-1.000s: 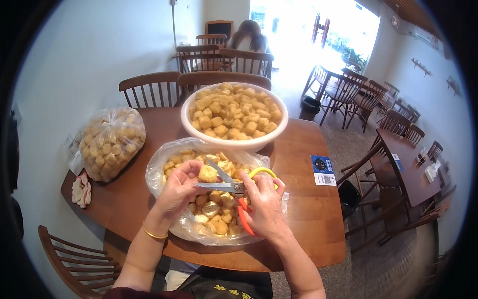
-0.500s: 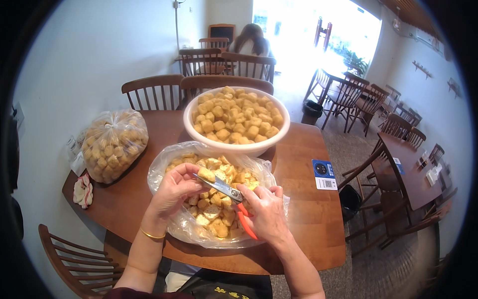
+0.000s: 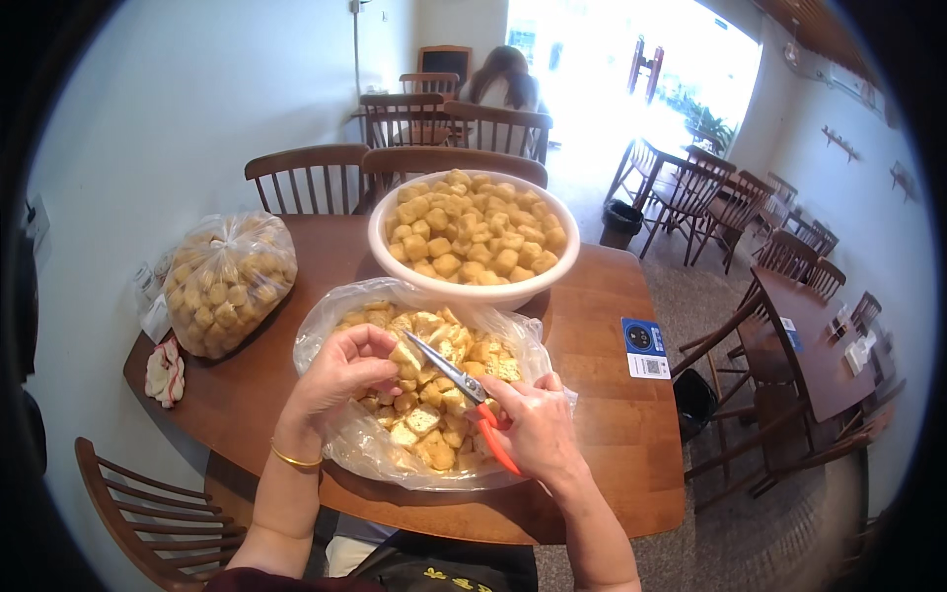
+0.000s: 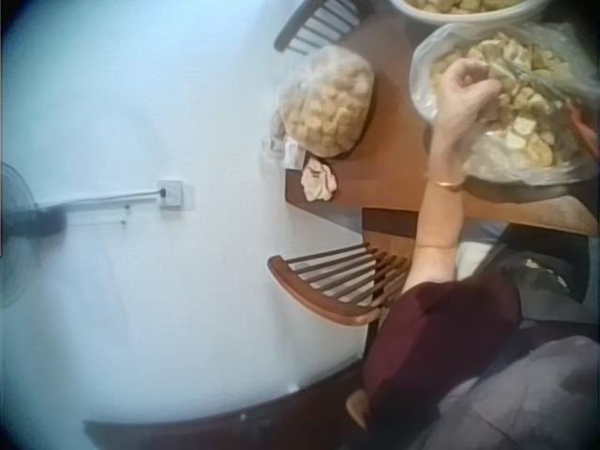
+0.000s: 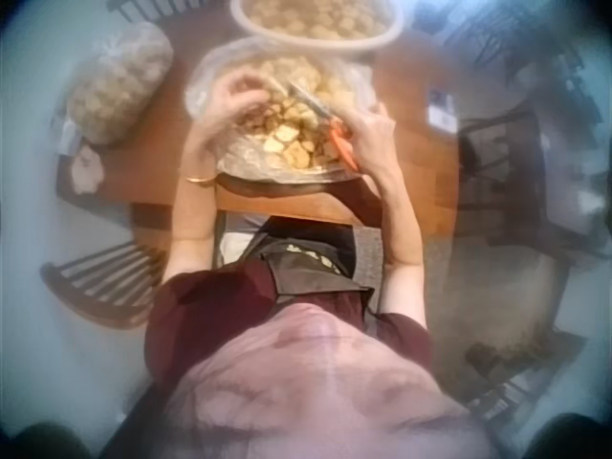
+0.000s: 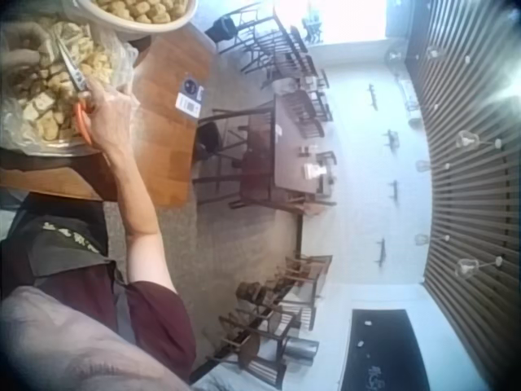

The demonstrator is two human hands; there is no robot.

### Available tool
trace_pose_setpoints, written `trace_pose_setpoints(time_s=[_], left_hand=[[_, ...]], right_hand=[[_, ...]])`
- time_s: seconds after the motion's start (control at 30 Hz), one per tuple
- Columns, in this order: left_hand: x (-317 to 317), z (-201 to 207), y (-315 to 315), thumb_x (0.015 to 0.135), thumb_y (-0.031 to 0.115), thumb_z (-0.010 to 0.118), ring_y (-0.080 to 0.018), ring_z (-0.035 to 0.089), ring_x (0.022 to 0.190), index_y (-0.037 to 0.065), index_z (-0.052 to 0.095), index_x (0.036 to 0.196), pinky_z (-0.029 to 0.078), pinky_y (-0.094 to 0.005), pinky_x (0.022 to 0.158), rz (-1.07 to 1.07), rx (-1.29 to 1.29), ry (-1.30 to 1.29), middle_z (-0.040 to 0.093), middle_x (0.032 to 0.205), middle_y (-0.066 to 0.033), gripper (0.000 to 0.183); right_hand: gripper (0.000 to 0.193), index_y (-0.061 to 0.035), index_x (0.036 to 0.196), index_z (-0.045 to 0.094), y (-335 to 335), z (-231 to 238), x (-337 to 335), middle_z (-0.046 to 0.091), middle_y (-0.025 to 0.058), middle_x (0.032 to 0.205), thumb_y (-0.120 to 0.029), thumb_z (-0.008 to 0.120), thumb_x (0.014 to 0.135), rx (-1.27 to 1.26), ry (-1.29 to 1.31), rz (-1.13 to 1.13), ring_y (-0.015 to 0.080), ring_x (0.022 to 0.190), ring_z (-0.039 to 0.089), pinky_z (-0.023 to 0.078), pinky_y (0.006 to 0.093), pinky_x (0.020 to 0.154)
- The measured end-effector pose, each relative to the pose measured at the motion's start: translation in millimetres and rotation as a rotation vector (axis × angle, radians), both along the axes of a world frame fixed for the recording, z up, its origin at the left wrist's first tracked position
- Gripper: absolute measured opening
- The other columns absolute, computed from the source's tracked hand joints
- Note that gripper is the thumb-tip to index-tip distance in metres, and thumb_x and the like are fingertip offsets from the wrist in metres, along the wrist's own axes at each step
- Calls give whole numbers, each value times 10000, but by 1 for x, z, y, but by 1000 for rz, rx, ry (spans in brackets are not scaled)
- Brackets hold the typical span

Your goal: The person uses scissors to cut small pieces of fried dough from a plastic bag into a white bowl. The person repeatedly picks up pieces, cuts them, and places them into the bowl.

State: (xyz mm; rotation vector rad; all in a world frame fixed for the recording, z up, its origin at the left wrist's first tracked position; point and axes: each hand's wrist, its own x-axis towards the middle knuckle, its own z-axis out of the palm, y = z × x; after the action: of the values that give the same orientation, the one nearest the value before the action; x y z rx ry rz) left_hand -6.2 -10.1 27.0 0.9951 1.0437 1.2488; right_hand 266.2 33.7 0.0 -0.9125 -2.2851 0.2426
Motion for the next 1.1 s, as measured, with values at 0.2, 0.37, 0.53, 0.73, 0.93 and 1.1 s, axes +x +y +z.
trace_pose_setpoints(time_s=[0.2, 0.37, 0.53, 0.73, 0.93, 1.1], left_hand=[[3, -8, 5, 911, -14, 694, -129, 708, 885, 10, 590, 1171, 601, -242, 764, 55, 159, -144, 695, 1056, -81, 280], [9, -10, 6, 917, -35, 662, -146, 711, 903, 8, 577, 1200, 611, -263, 803, 27, 212, -210, 699, 1075, -93, 299], [13, -15, 6, 932, -32, 655, -152, 714, 920, 13, 568, 1202, 613, -267, 822, -25, 205, -210, 696, 1095, -99, 287], [18, -16, 5, 948, -24, 662, -149, 716, 918, 14, 566, 1197, 611, -262, 828, -8, 204, -216, 693, 1086, -102, 270], [17, -20, 6, 945, -23, 684, -151, 714, 972, -7, 560, 1225, 612, -283, 883, -40, 198, -197, 672, 1136, -111, 306], [20, -17, 4, 943, -25, 669, -153, 723, 975, -2, 595, 1188, 612, -276, 884, -10, 201, -174, 704, 1092, -98, 257]], right_hand=[[568, -82, 1336, 626, 0, 6, -2, 639, 90, 953, -141, 781, 792, 67, 33, -49, 261, 972, 620, 363, 436, 945], [669, -66, 1394, 562, -1, 4, -3, 585, 123, 1099, -118, 776, 762, 52, -3, -34, 298, 1118, 562, 328, 471, 1003], [709, -74, 1409, 550, -3, 2, -3, 583, 127, 1108, -116, 781, 740, 50, -28, -28, 298, 1131, 558, 324, 474, 1018], [697, -74, 1402, 555, -4, 3, -4, 581, 129, 1112, -115, 777, 744, 40, -30, -31, 297, 1134, 555, 321, 477, 1024], [669, -74, 1395, 565, -5, 4, -4, 591, 129, 1087, -113, 766, 758, 36, -44, -40, 296, 1117, 563, 326, 480, 1021], [642, -76, 1388, 579, -5, 3, -4, 606, 122, 1045, -109, 753, 771, 41, -54, -44, 293, 1087, 574, 335, 481, 1011]])
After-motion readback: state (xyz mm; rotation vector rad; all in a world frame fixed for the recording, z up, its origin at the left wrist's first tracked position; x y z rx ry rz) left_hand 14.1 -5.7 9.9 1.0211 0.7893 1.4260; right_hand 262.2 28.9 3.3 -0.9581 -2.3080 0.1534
